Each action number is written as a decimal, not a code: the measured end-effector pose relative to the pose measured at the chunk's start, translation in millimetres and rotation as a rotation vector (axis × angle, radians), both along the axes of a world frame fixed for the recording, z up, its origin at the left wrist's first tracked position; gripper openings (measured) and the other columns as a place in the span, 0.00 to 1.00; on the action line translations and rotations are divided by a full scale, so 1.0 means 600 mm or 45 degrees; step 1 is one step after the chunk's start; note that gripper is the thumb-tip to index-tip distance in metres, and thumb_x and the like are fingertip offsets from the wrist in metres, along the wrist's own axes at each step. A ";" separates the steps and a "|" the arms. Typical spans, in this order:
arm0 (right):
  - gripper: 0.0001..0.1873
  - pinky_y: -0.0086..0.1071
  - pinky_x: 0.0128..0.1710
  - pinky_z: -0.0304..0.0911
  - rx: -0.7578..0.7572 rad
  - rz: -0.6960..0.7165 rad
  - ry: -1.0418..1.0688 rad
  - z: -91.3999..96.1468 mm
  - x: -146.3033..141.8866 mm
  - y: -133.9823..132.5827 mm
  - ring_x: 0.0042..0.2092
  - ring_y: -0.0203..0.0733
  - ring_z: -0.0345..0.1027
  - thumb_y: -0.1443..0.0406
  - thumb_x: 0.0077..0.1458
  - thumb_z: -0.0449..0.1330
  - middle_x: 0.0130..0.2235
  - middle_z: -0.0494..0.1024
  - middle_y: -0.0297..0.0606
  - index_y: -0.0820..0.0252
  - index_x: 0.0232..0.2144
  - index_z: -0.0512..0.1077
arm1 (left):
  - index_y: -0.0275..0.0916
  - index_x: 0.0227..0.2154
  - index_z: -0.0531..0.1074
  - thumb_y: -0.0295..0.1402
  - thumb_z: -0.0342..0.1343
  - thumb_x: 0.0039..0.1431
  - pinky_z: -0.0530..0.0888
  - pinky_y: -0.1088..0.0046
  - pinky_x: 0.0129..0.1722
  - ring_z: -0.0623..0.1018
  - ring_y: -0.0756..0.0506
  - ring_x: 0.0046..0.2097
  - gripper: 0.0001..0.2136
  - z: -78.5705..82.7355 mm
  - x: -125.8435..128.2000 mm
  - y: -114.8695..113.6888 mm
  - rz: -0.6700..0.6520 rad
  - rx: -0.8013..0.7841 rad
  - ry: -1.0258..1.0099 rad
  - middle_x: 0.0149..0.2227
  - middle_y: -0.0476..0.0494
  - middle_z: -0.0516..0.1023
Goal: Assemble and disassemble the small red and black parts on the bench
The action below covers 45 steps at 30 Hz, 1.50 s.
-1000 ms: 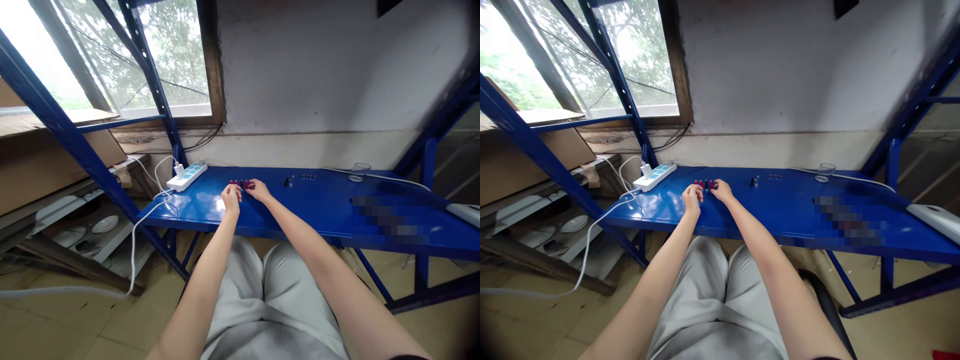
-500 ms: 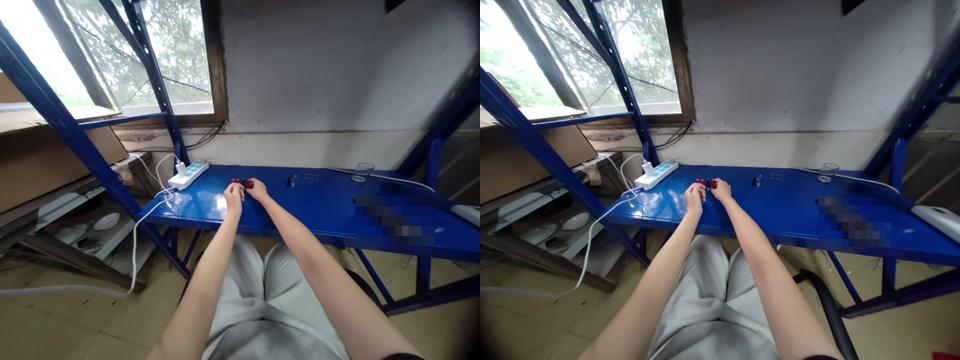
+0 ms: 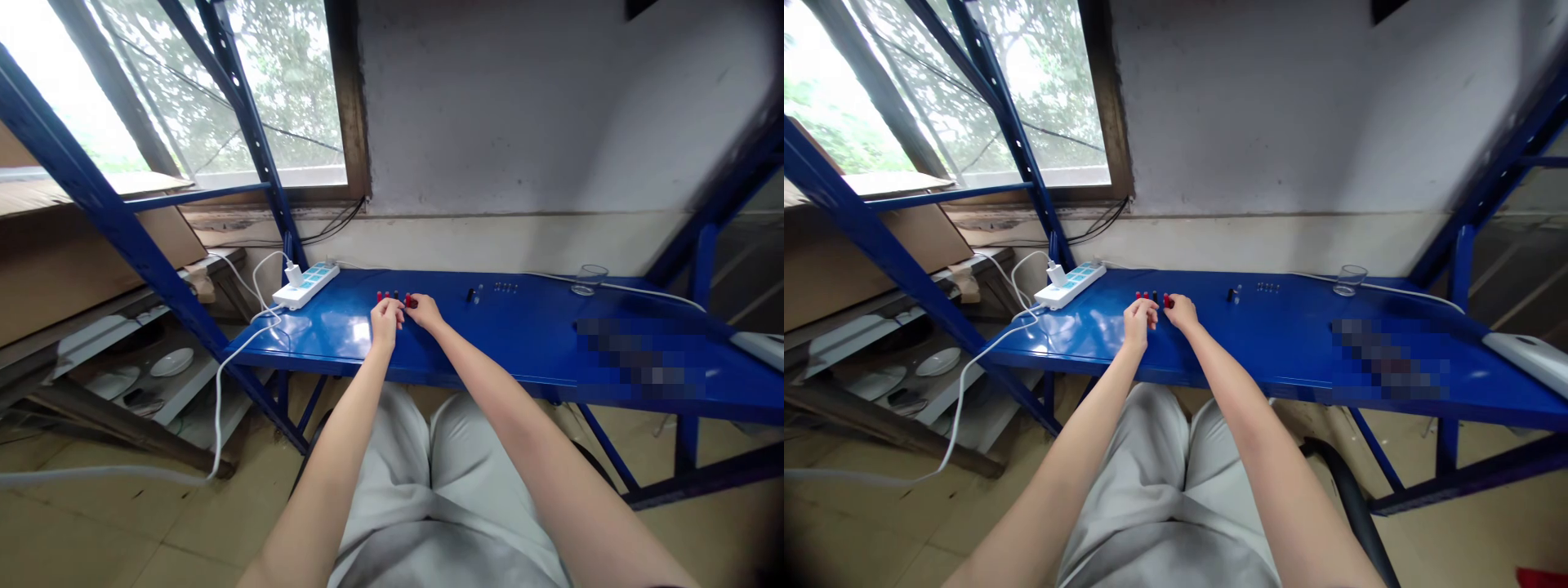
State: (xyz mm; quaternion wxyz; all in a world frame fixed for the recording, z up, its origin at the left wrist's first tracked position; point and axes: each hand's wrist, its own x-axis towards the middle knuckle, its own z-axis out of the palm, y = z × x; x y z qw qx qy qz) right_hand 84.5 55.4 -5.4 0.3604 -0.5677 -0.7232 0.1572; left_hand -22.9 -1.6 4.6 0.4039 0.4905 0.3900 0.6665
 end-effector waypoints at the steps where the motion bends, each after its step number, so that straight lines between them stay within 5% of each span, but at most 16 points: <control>1: 0.04 0.28 0.35 0.61 -0.001 0.022 0.038 0.002 0.007 -0.004 0.35 0.39 0.70 0.68 0.45 0.57 0.31 0.77 0.37 0.60 0.27 0.72 | 0.36 0.23 0.66 0.32 0.49 0.50 0.56 0.80 0.13 0.61 0.56 0.13 0.06 0.000 0.002 0.000 -0.047 -0.009 0.040 0.14 0.54 0.64; 10: 0.13 0.32 0.37 0.63 0.204 0.083 0.226 0.008 0.065 -0.056 0.34 0.37 0.67 0.68 0.46 0.58 0.37 0.73 0.40 0.62 0.36 0.75 | 0.36 0.38 0.66 0.37 0.57 0.48 0.61 0.82 0.16 0.67 0.56 0.19 0.15 -0.006 0.016 0.000 -0.207 -0.003 0.300 0.22 0.52 0.71; 19: 0.16 0.32 0.36 0.63 0.462 -0.034 0.140 -0.004 0.076 -0.091 0.38 0.39 0.63 0.69 0.50 0.51 0.39 0.66 0.40 0.58 0.39 0.74 | 0.34 0.37 0.70 0.41 0.58 0.47 0.62 0.81 0.17 0.68 0.55 0.20 0.18 -0.004 0.018 -0.002 -0.295 0.003 0.346 0.24 0.47 0.74; 37: 0.13 0.31 0.40 0.61 0.459 -0.018 0.219 0.004 0.072 -0.099 0.36 0.38 0.65 0.67 0.55 0.45 0.39 0.70 0.42 0.61 0.39 0.68 | 0.35 0.34 0.70 0.35 0.57 0.48 0.62 0.80 0.16 0.69 0.55 0.17 0.11 -0.013 0.012 0.010 -0.308 -0.023 0.269 0.28 0.44 0.76; 40: 0.15 0.30 0.41 0.59 0.439 -0.087 0.295 0.006 0.072 -0.101 0.39 0.39 0.66 0.66 0.58 0.40 0.36 0.71 0.41 0.60 0.38 0.66 | 0.35 0.34 0.70 0.35 0.57 0.48 0.62 0.81 0.16 0.70 0.55 0.17 0.11 -0.010 0.011 0.009 -0.287 -0.023 0.264 0.28 0.44 0.76; 45: 0.21 0.30 0.32 0.58 0.258 -0.197 0.222 0.007 0.072 -0.106 0.30 0.40 0.66 0.54 0.60 0.38 0.25 0.71 0.36 0.57 0.27 0.64 | 0.35 0.34 0.70 0.36 0.59 0.47 0.61 0.81 0.16 0.70 0.55 0.18 0.12 -0.007 0.013 0.005 -0.325 -0.049 0.263 0.29 0.43 0.77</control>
